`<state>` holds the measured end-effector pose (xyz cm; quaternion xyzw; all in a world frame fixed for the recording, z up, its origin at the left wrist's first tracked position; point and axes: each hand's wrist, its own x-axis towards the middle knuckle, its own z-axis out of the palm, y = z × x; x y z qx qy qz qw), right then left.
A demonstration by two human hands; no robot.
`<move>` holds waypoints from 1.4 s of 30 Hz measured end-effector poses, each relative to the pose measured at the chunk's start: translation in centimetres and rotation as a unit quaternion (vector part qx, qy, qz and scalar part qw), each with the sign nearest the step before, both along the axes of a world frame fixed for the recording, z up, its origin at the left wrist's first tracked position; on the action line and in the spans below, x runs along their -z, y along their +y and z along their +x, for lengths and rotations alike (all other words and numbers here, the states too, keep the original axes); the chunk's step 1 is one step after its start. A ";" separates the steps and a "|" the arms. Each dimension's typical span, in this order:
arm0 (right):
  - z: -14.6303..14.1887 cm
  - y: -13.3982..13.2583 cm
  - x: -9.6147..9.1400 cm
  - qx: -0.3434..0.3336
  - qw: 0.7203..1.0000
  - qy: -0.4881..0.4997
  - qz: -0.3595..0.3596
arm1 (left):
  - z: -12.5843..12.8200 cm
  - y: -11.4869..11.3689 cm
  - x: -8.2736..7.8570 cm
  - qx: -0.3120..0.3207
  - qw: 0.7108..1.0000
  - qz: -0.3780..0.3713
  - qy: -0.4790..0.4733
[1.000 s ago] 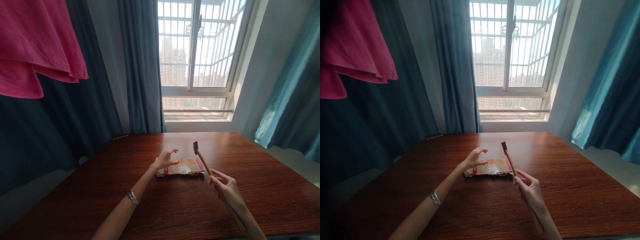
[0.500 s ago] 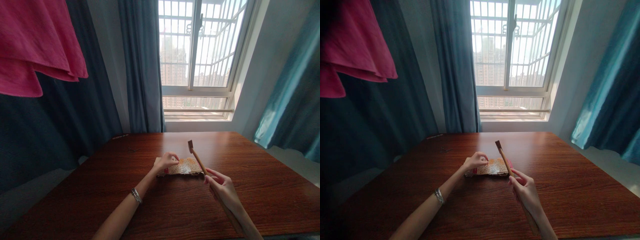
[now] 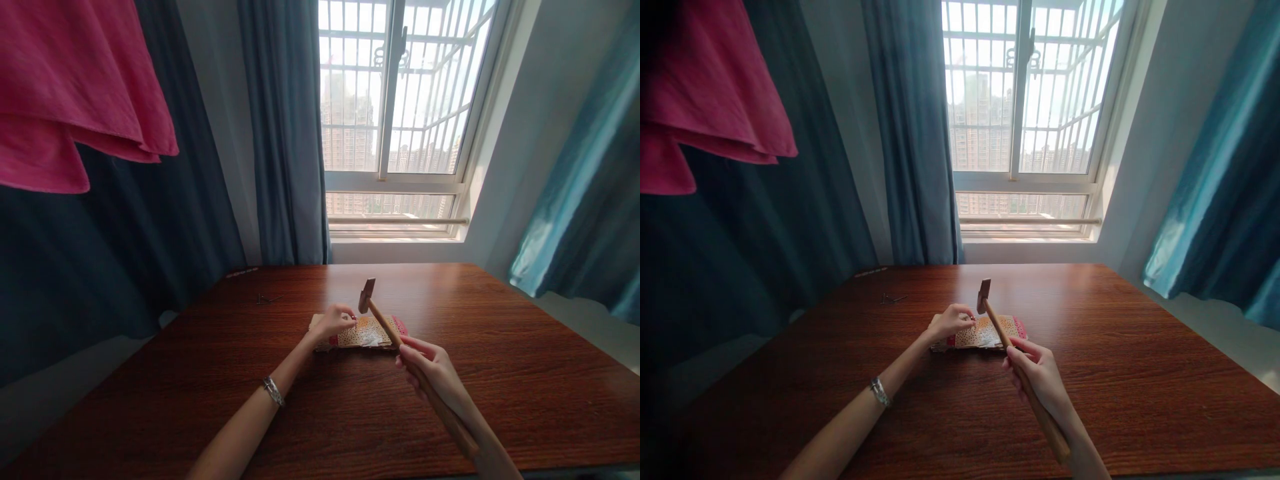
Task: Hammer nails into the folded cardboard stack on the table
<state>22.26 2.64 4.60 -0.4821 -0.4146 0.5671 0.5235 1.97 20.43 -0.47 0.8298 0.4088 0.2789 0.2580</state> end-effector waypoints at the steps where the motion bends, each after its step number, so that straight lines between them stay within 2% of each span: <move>1: -0.1 0.1 0.0 -0.010 1.000 0.007 -0.004 | 0.0 -0.1 0.0 0.002 1.000 -0.004 -0.004; 10: -0.2 0.8 0.0 -0.015 1.000 0.021 0.008 | 0.4 0.0 0.6 -0.005 1.000 0.002 -0.003; 20: -0.7 0.9 -0.6 -0.025 1.000 0.000 -0.005 | 0.6 -1.0 0.1 -0.001 1.000 -0.008 -0.019; 32: -0.9 0.7 -0.5 -0.031 0.999 0.003 0.012 | 0.6 -0.4 2.1 -0.013 0.998 0.007 -0.060; 42: -1.0 0.6 -0.1 -0.042 0.999 0.001 0.014 | 0.7 -0.2 2.6 -0.020 0.997 -0.005 -0.068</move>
